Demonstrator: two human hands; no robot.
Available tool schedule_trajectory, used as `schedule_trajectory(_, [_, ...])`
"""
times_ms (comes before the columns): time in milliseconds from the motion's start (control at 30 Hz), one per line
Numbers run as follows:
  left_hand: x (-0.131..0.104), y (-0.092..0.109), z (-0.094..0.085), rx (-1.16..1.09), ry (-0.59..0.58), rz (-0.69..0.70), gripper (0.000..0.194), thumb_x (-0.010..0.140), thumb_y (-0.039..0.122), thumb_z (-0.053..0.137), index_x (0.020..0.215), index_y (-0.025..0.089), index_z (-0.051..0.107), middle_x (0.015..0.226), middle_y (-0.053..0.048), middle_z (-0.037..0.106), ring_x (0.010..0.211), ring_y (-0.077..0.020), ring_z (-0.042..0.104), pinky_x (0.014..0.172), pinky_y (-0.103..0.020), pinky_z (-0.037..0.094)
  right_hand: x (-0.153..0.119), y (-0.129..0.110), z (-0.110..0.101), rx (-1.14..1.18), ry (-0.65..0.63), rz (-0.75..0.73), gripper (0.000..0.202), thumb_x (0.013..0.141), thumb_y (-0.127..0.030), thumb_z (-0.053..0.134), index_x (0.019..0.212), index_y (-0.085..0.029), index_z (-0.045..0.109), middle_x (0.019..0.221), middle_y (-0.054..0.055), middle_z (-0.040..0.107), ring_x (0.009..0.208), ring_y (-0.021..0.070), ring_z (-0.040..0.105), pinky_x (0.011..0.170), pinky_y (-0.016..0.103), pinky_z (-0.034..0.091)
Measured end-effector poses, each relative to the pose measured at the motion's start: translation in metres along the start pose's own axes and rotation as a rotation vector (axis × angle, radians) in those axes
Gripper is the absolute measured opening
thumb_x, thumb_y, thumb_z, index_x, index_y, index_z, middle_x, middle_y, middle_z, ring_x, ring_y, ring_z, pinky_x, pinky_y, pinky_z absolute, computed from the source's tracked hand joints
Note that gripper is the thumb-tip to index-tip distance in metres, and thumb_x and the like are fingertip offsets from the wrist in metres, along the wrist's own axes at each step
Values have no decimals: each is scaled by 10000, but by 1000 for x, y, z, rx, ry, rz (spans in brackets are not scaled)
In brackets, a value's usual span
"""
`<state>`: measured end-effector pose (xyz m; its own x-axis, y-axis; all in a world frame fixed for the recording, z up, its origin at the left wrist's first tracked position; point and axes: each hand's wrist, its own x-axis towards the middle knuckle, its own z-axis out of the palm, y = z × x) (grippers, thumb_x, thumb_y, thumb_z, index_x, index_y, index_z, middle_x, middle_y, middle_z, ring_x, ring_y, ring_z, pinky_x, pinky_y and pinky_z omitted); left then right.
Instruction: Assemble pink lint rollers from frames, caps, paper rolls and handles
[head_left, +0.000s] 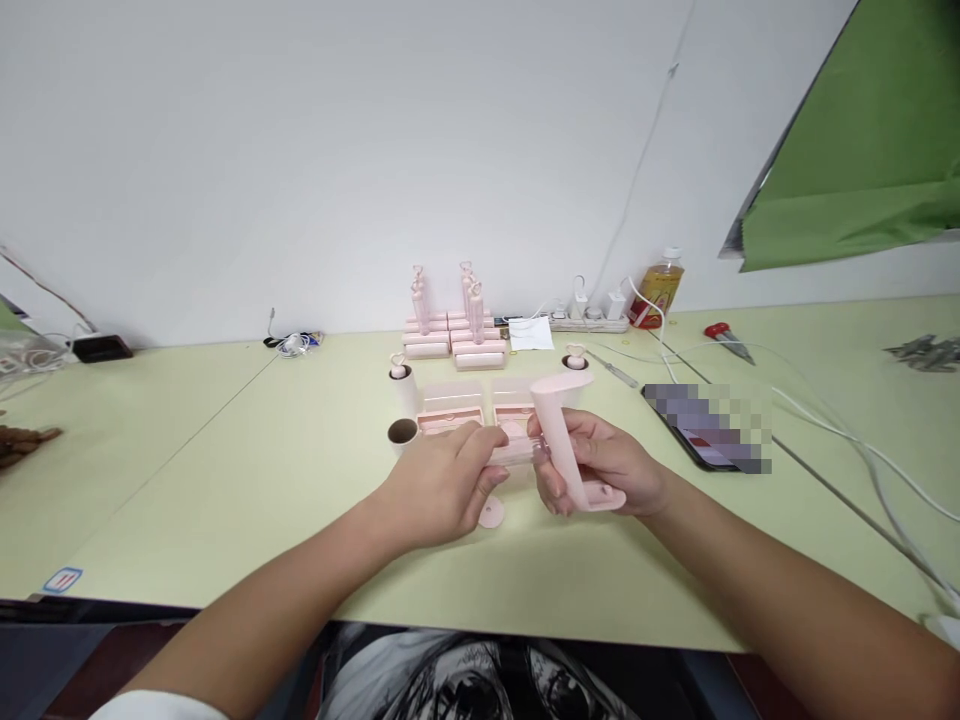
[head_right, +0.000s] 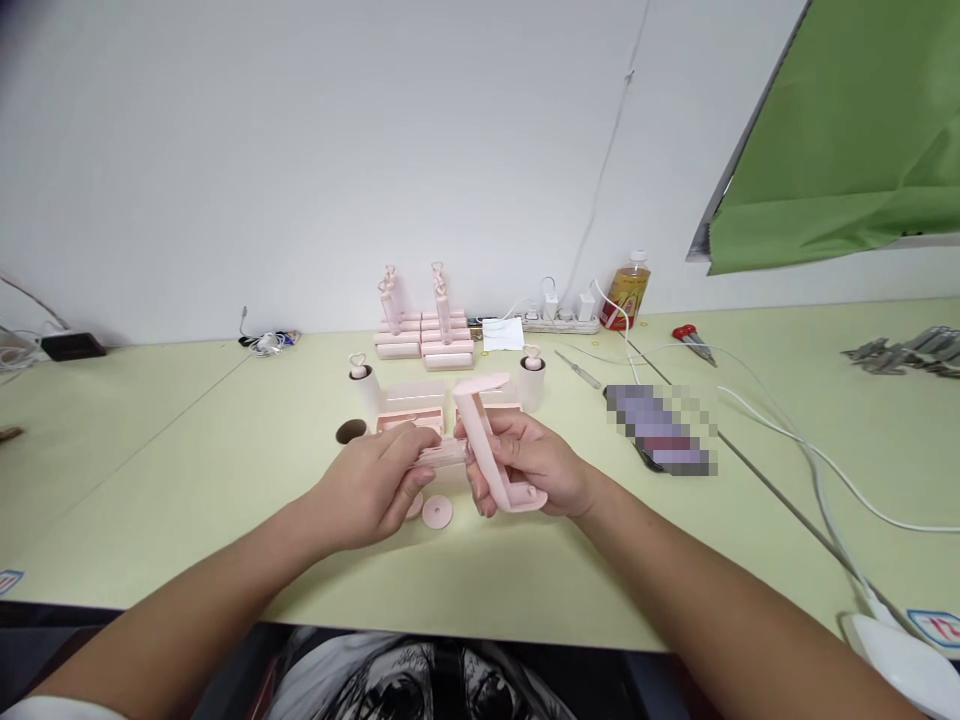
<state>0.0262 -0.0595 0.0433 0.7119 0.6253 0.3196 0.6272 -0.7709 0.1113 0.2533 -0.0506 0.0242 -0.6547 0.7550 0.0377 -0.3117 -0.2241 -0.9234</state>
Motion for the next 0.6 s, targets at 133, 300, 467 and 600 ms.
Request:
schedule_trajectory(133, [-16, 9, -3, -5, 36, 2, 248, 960, 308, 314, 1114, 171, 452, 890, -73, 610, 718, -199, 567, 612, -309, 430, -4, 1, 11, 4, -14, 39, 475, 694, -546, 740, 966, -214, 538, 597, 6, 662, 469, 175, 618, 494, 288, 456])
schedule_trajectory(300, [-29, 15, -3, 31, 106, 25, 218, 959, 301, 322, 1105, 179, 430, 831, -60, 585, 679, -189, 549, 566, -291, 406, -8, 4, 22, -31, -17, 63, 482, 695, -568, 725, 962, -205, 556, 585, 13, 674, 449, 169, 611, 545, 316, 475])
schedule_trajectory(467, [-32, 14, 3, -62, 119, 52, 190, 963, 297, 322, 1086, 189, 419, 810, -49, 586, 661, -174, 549, 569, -279, 418, -5, 8, 24, -6, -58, 95, 472, 696, -567, 720, 940, -211, 529, 564, 8, 672, 435, 173, 608, 533, 310, 477])
schedule_trajectory(600, [-38, 0, 15, -128, 161, -10, 198, 949, 285, 324, 1094, 194, 423, 818, -51, 591, 686, -173, 567, 601, -282, 440, -12, 4, 25, 54, -195, 147, 470, 696, -603, 698, 894, -234, 483, 462, -43, 598, 335, 152, 546, 501, 308, 482])
